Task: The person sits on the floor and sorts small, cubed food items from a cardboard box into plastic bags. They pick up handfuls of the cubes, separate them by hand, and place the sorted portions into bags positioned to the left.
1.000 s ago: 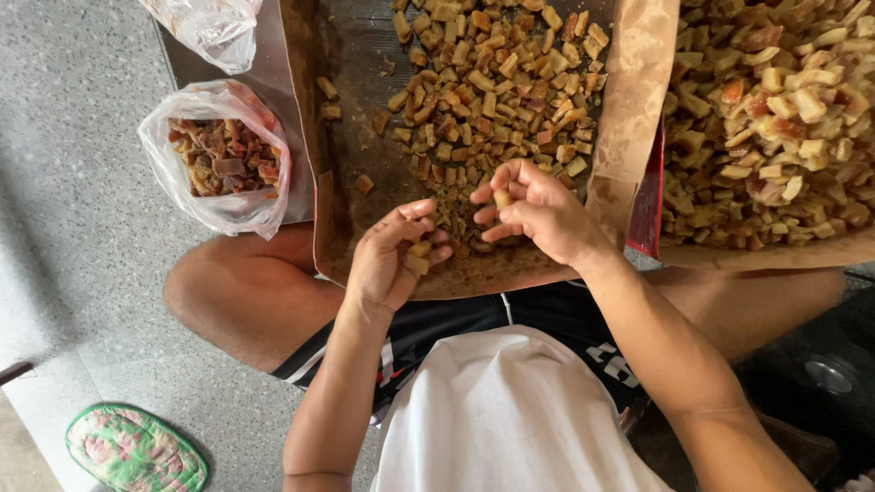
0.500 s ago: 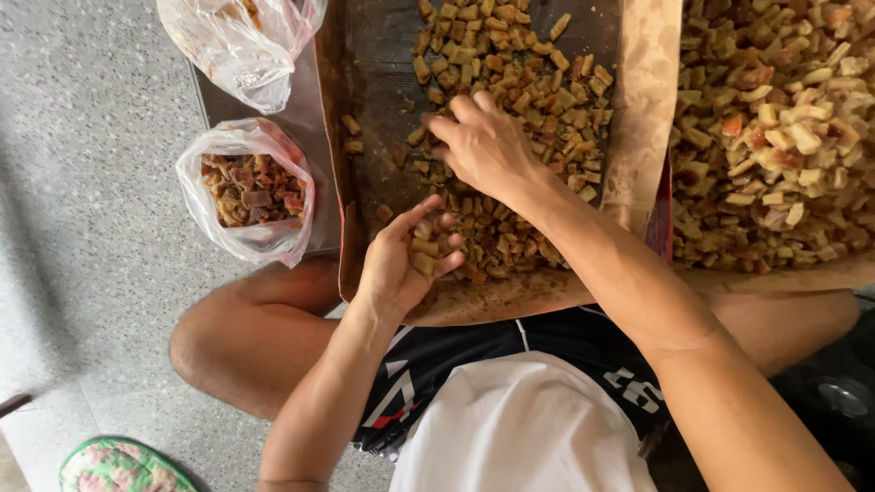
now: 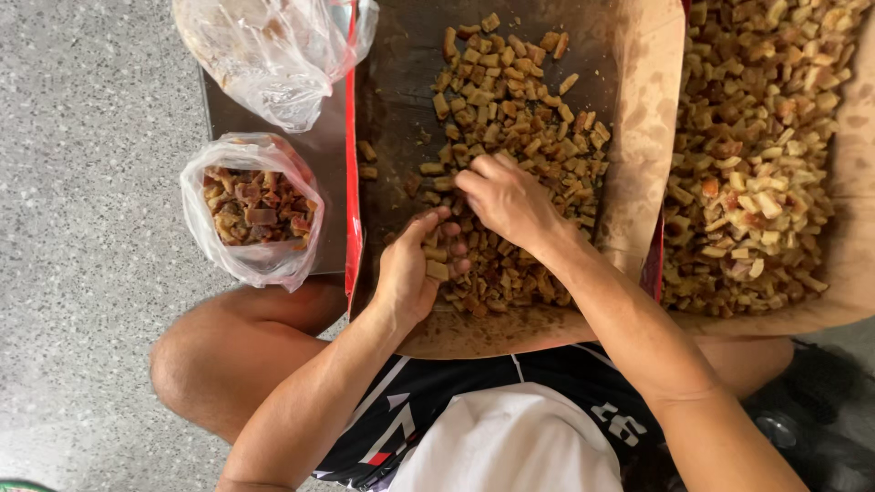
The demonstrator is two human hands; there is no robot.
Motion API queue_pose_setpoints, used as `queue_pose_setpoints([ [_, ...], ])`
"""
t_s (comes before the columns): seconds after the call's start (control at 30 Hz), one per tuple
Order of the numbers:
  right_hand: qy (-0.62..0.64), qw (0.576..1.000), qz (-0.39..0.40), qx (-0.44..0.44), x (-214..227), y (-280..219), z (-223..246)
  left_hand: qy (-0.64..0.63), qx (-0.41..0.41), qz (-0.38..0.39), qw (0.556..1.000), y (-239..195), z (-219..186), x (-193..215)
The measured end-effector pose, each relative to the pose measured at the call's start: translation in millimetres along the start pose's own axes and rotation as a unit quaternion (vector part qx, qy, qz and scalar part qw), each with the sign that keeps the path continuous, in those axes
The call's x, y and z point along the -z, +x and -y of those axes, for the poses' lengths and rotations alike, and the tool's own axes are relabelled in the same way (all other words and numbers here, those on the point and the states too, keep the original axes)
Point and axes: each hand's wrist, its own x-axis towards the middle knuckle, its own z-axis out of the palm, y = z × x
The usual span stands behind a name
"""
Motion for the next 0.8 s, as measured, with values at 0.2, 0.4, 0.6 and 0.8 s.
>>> queue_pose_setpoints([
  [0.2,0.250,0.957,0.015,-0.150,33,18,14,-0.044,-0.030,-0.016,0.998,2,5,8],
  [0.4,0.026,0.998,0.014,-0.052,-7,56,8,-0.072,-0.051,-0.031,0.996,3,2,6],
  [0.6,-0.088,0.980,0.137,-0.111,-26,63,11,-0.084,-0.057,-0.042,0.994,8,8,17],
  [0.8,0.166,0.977,0.069,-0.117,12,49,28,-0.119,-0.060,0.004,0.991,8,13,26],
])
